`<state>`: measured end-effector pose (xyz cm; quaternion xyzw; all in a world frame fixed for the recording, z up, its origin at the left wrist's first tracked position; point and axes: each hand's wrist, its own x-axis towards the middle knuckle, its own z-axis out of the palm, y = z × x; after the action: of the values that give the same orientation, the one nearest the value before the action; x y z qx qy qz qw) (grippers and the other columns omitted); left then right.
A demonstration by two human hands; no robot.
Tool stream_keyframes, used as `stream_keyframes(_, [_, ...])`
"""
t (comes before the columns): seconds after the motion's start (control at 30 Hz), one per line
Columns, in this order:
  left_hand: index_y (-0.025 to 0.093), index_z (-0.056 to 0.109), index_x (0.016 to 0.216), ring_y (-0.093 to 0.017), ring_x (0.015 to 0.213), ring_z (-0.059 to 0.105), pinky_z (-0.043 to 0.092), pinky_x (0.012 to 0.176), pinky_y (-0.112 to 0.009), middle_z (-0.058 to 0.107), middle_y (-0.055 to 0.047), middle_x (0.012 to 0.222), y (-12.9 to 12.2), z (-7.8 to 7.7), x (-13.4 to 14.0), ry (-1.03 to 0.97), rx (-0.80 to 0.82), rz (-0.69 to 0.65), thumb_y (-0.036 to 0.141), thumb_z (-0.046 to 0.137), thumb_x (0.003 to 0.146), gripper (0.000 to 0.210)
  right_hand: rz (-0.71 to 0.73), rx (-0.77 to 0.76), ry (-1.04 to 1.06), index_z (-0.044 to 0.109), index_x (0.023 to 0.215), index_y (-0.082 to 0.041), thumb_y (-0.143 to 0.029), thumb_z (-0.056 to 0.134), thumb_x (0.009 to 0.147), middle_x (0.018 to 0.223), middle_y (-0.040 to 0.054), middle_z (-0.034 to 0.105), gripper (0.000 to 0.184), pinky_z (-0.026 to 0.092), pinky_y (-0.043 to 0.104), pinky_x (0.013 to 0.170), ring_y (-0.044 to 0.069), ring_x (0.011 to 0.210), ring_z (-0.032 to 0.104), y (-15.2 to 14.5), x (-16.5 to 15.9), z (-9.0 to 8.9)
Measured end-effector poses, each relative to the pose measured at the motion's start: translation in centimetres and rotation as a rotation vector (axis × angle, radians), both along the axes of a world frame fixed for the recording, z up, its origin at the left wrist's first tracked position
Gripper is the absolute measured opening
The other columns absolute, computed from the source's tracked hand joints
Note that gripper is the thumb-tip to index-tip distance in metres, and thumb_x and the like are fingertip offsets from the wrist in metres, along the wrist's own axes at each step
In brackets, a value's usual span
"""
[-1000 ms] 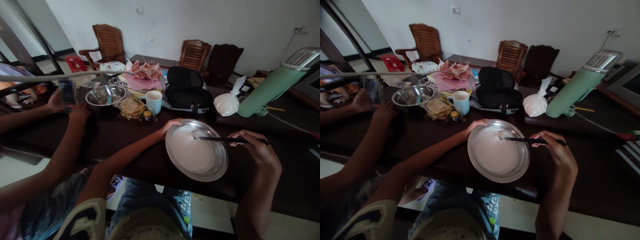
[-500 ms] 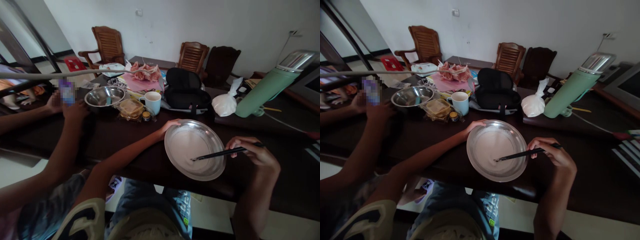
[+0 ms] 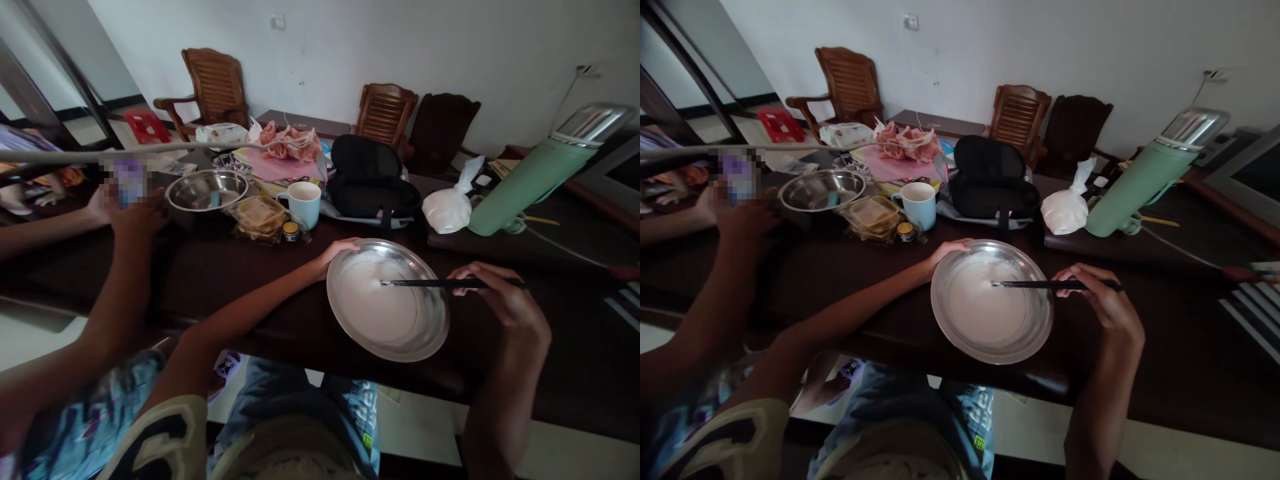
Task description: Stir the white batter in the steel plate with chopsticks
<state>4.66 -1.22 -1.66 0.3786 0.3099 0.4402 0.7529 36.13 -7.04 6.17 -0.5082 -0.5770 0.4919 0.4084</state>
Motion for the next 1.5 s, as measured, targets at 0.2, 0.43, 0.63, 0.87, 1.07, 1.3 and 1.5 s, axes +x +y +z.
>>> stream_keyframes(0.2, [0.013, 0.072, 0.088, -0.018, 0.073, 0.059, 0.042, 0.074, -0.031, 0.069, -0.006, 0.080, -0.19, 0.41, 0.08, -0.011, -0.015, -0.009, 0.016, 0.060, 0.066, 0.025, 0.038, -0.048, -0.022, 0.074, 0.063, -0.017, -0.047, 0.076, 0.068, 0.064, 0.0050, 0.069, 0.031, 0.048, 0.024, 0.053, 0.015, 0.053, 0.060, 0.14, 0.68, -0.14])
stream_keyframes(0.43, [0.013, 0.071, 0.087, -0.019, 0.076, 0.060, 0.042, 0.076, -0.032, 0.069, -0.006, 0.082, -0.01, 0.11, 0.06, -0.017, -0.002, -0.001, 0.017, 0.063, 0.064, 0.025, 0.171, -0.083, -0.069, 0.076, 0.068, -0.016, -0.050, 0.074, 0.071, 0.062, 0.0061, 0.068, 0.034, 0.048, 0.024, 0.054, 0.016, 0.054, 0.061, 0.12, -0.28, -0.02])
stream_keyframes(0.63, [0.012, 0.072, 0.089, -0.020, 0.078, 0.061, 0.042, 0.077, -0.033, 0.070, -0.007, 0.083, -0.12, 0.20, 0.08, -0.008, -0.002, -0.002, 0.017, 0.062, 0.065, 0.026, 0.067, -0.040, -0.029, 0.075, 0.065, -0.017, -0.048, 0.074, 0.071, 0.068, 0.0060, 0.070, 0.032, 0.050, 0.024, 0.058, 0.017, 0.060, 0.063, 0.09, 0.07, -0.03])
stream_keyframes(0.87, [0.012, 0.072, 0.092, -0.021, 0.080, 0.063, 0.043, 0.079, -0.034, 0.072, -0.008, 0.087, -0.25, 0.50, 0.13, -0.037, -0.024, -0.031, 0.016, 0.061, 0.066, 0.029, -0.056, -0.013, 0.028, 0.074, 0.063, -0.018, -0.046, 0.077, 0.067, 0.072, 0.0055, 0.071, 0.028, 0.052, 0.024, 0.059, 0.017, 0.061, 0.064, 0.07, 0.10, -0.10])
stream_keyframes(1.07, [0.013, 0.072, 0.095, -0.023, 0.083, 0.063, 0.043, 0.080, -0.035, 0.072, -0.008, 0.090, -0.21, 0.35, 0.14, -0.009, -0.003, -0.014, 0.017, 0.060, 0.069, 0.029, 0.109, -0.086, -0.055, 0.075, 0.065, -0.016, -0.046, 0.075, 0.070, 0.064, 0.0064, 0.068, 0.030, 0.049, 0.026, 0.054, 0.017, 0.054, 0.060, -0.01, 0.22, -0.03])
stream_keyframes(1.3, [0.012, 0.072, 0.093, -0.022, 0.083, 0.062, 0.042, 0.080, -0.034, 0.071, -0.008, 0.088, -0.16, 0.33, 0.12, 0.003, 0.030, -0.019, 0.017, 0.058, 0.070, 0.027, 0.151, -0.077, -0.058, 0.076, 0.071, -0.017, -0.044, 0.073, 0.073, 0.069, 0.0054, 0.070, 0.027, 0.050, 0.025, 0.060, 0.017, 0.060, 0.062, 0.02, -0.22, -0.18])
stream_keyframes(1.5, [0.013, 0.071, 0.091, -0.020, 0.078, 0.062, 0.043, 0.076, -0.032, 0.070, -0.007, 0.087, -0.24, 0.44, 0.09, -0.007, 0.018, -0.025, 0.016, 0.059, 0.069, 0.025, -0.044, 0.049, -0.017, 0.071, 0.059, -0.020, -0.044, 0.075, 0.070, 0.068, 0.0034, 0.068, 0.028, 0.048, 0.025, 0.062, 0.018, 0.065, 0.061, -0.14, 0.20, 0.02])
